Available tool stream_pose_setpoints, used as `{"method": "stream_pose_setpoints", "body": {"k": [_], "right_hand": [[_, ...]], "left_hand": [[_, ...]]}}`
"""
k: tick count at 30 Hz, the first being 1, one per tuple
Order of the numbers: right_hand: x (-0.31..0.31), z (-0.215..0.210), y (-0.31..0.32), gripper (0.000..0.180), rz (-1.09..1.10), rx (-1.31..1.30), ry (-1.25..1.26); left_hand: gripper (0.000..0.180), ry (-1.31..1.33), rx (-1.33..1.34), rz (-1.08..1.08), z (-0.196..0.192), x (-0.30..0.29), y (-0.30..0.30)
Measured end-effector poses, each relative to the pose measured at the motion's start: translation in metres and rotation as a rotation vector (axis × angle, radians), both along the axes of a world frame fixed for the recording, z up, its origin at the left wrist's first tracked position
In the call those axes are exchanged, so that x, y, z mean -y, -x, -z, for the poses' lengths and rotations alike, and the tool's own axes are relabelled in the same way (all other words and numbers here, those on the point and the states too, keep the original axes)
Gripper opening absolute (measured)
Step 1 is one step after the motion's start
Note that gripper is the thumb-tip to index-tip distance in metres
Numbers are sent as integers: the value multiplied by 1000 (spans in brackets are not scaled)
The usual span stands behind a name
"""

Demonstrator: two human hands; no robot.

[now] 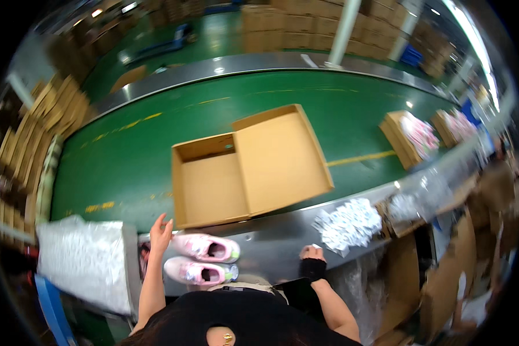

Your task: The person packs shoes into shoe boxes by hand, placing wrapping paper and shoes into each box, folding the paper around them, closing the lid, and moving the closed box onto the conveyor belt.

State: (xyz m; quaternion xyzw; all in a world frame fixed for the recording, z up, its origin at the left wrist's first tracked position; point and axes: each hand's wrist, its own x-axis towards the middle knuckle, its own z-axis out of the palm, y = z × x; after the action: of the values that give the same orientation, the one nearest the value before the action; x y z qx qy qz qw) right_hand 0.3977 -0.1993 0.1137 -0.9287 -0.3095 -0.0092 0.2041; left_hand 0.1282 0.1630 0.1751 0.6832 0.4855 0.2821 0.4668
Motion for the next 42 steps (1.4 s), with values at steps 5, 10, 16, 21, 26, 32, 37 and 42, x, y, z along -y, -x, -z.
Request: {"method": "stream_pose_setpoints", "body": {"k": [5,10,16,21,26,32,37,42], "right_hand": [[0,29,-16,18,66,-976,-1076],[-11,2,-20,22,184,-812,-705],[10,20,-37,6,-100,-501,-351],[-86,-55,11,14,-469,-55,-414],[-192,-123,46,31,-647,-367,-544],[-233,-132,71,37,-962,-160,-265],[-226,-116,46,37,-949,-224,-195],[-242,-145,67,56,-1132,-357,-243]], "left_hand": [[31,-227,74,-288,-28,-22,83],[20,-497,-32,-663,-85,-41,186],[54,-242,-773,-569,-39,-37,262],[88,70,-959,-441,-26,-22,268],[50,-179,-872,-625,-34,-29,246],[19,-586,-721,-742,-23,-40,298],[16,-877,-731,-798,-152,-42,262],[16,-632,-192,-429,-214,-33,149]]}}
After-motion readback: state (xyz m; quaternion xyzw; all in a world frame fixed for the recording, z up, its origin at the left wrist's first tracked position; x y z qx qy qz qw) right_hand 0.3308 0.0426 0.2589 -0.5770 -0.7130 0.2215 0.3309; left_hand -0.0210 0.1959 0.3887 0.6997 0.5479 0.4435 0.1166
